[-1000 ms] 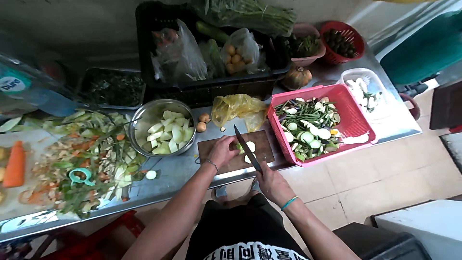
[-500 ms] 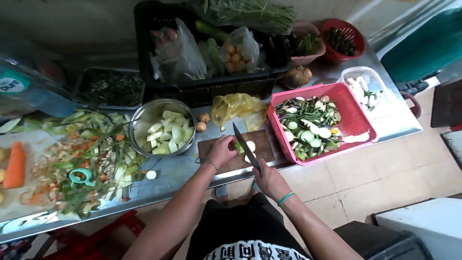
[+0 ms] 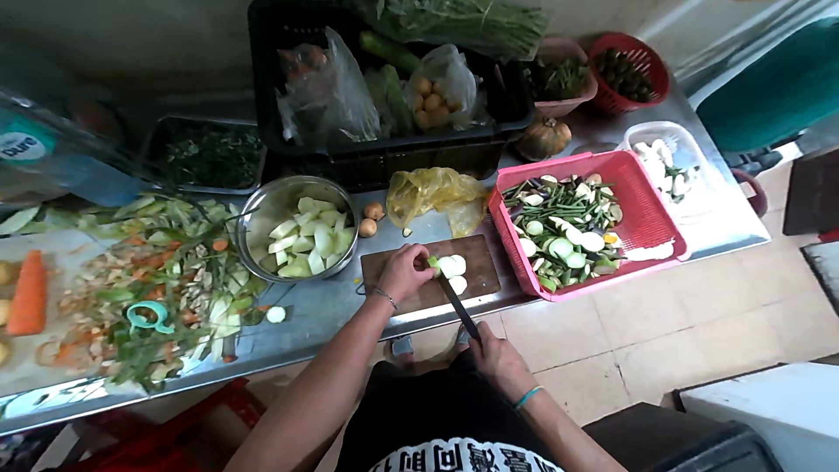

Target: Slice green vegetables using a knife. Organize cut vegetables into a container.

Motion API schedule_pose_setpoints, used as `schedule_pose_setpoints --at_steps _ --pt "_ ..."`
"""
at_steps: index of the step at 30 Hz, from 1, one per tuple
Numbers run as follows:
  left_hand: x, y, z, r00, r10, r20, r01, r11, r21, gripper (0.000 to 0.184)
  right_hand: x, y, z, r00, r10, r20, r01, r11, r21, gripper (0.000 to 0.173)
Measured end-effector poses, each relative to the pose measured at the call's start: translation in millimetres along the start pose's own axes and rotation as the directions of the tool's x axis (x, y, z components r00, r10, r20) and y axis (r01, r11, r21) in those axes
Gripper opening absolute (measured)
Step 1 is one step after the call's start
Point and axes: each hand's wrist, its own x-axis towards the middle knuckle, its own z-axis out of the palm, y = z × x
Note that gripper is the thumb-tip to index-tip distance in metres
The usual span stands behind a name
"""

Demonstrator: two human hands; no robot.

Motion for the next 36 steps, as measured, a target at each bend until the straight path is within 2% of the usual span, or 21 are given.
schedule_pose_setpoints --at_steps 3,8,27,36 --pt "0.2 -0.8 -0.1 1.0 0.022 -0.005 -0.022 1.0 -0.015 0.036 -15.8 -0.7 -13.0 1.0 0.017 0.018 -0.018 0.999 0.031 0.038" --pt "-1.1 5.2 -1.8 0.999 0.022 0.034 -0.022 1.0 -0.001 0.036 -21.1 -11.5 -26.6 0.997 -0.02 -0.079 0.026 0.997 0.066 0.034" --pt "3.9 6.4 -2.8 0.997 0.079 0.025 -0.08 0.996 0.046 0.03 -22.1 -21.5 -34.0 0.999 -0.005 -0.044 0.005 1.0 0.003 0.033" --pt "6.2 8.7 -6.2 0.997 0.055 0.062 -0.059 0.996 0.062 0.032 -14.9 -29.8 -36.2 0.998 -0.004 -0.056 0.004 1.0 -0.001 0.032"
